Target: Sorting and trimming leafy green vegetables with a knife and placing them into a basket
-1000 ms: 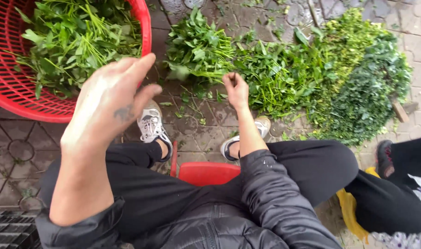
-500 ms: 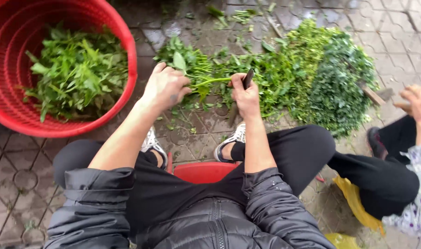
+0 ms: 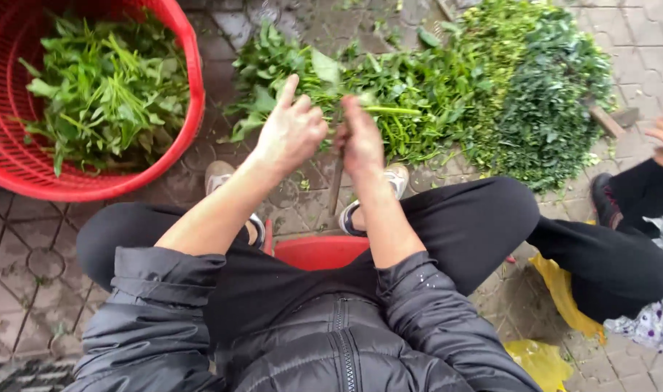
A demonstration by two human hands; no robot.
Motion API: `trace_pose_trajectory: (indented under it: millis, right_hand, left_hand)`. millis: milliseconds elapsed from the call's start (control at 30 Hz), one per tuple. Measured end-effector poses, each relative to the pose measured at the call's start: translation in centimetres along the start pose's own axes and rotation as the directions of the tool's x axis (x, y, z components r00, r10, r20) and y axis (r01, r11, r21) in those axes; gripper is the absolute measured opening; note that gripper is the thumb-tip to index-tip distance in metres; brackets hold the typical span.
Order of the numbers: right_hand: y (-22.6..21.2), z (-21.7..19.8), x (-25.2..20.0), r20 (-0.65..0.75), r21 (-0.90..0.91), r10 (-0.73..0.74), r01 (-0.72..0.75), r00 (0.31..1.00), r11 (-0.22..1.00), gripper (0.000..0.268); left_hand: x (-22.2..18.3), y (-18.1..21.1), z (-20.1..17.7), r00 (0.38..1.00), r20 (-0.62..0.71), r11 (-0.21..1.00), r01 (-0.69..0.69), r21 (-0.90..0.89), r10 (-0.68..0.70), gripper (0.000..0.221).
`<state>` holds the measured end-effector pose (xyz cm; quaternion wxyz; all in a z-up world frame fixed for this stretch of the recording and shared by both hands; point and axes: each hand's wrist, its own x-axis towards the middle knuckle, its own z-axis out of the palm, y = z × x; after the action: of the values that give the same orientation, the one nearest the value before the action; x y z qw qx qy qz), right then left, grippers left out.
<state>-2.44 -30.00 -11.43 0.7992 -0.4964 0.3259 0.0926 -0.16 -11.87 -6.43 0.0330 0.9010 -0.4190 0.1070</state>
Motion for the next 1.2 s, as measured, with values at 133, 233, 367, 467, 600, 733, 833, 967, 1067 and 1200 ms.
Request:
trace_pose_trajectory:
  millis: [133, 233, 367, 467, 600, 733, 833, 967, 1067, 1200]
  right_hand:
    - [-0.8, -3.3, 5.2, -0.227, 0.333, 0.160, -0.077, 0.961, 0.940, 0.064]
    - [4.7, -7.5, 10.8, -0.334, 0.350, 0.237, -0.113, 0.912, 0.930, 0.081]
    - [15.0, -9.4, 16.8, -0.269, -0.166, 0.039, -0.087, 0.962, 0.982, 0.028]
    - [21.6, -11.4, 23.1, -0.035, -0.906, -0.305, 0.099, 0.952, 0.411, 0.033]
    - [21.0, -9.0, 21.7, -0.005, -0.989, -0.279, 0.036, 0.960, 0.144, 0.051]
    - [18.3, -8.7, 20.3, 0.159, -0.977, -0.242, 0.188, 0.957, 0.105, 0.031]
    - [14.3, -8.0, 17.1, 0.322, -0.862, -0.283, 0.403, 0.904, 0.307, 0.019]
    - [7.7, -6.0, 11.4, 0.393, -0.625, -0.352, 0.527, 0.850, 0.576, 0.006]
    - [4.0, -5.1, 9.0, 0.475, -0.529, -0.411, 0.626, 0.778, 0.573, 0.007]
    - [-0.2, -5.4, 6.1, 0.507, -0.553, -0.382, 0.632, 0.773, 0.543, 0.010]
  left_hand:
    - [-3.4, -5.3, -5.7, 0.913, 0.327, 0.966, 0.201, 0.163, -0.245, 0.003]
    - [-10.2, -11.2, -8.8, 0.902, 0.038, 0.865, 0.399, 0.305, -0.430, 0.029]
    - [-15.5, -11.9, -13.9, 0.748, 0.125, 0.757, 0.653, 0.030, -0.651, 0.076]
    - [-14.1, -10.6, -16.5, 0.773, 0.207, 0.788, 0.616, -0.016, -0.600, 0.070]
    - [-15.3, -11.1, -17.9, 0.760, 0.271, 0.772, 0.630, -0.084, -0.591, 0.066]
    - [-19.1, -13.2, -18.5, 0.750, -0.061, 0.746, 0.639, -0.186, -0.658, 0.043]
    - [-19.6, -14.0, -18.1, 0.707, -0.142, 0.714, 0.643, -0.278, -0.693, 0.033]
    - [-17.3, -14.3, -15.7, 0.795, -0.231, 0.823, 0.508, -0.252, -0.561, 0.029]
    - [-13.2, -12.8, -13.7, 0.843, -0.202, 0.861, 0.456, -0.225, -0.499, 0.030]
    - [-5.8, -9.2, -11.8, 0.914, -0.096, 0.908, 0.372, -0.190, -0.395, 0.007]
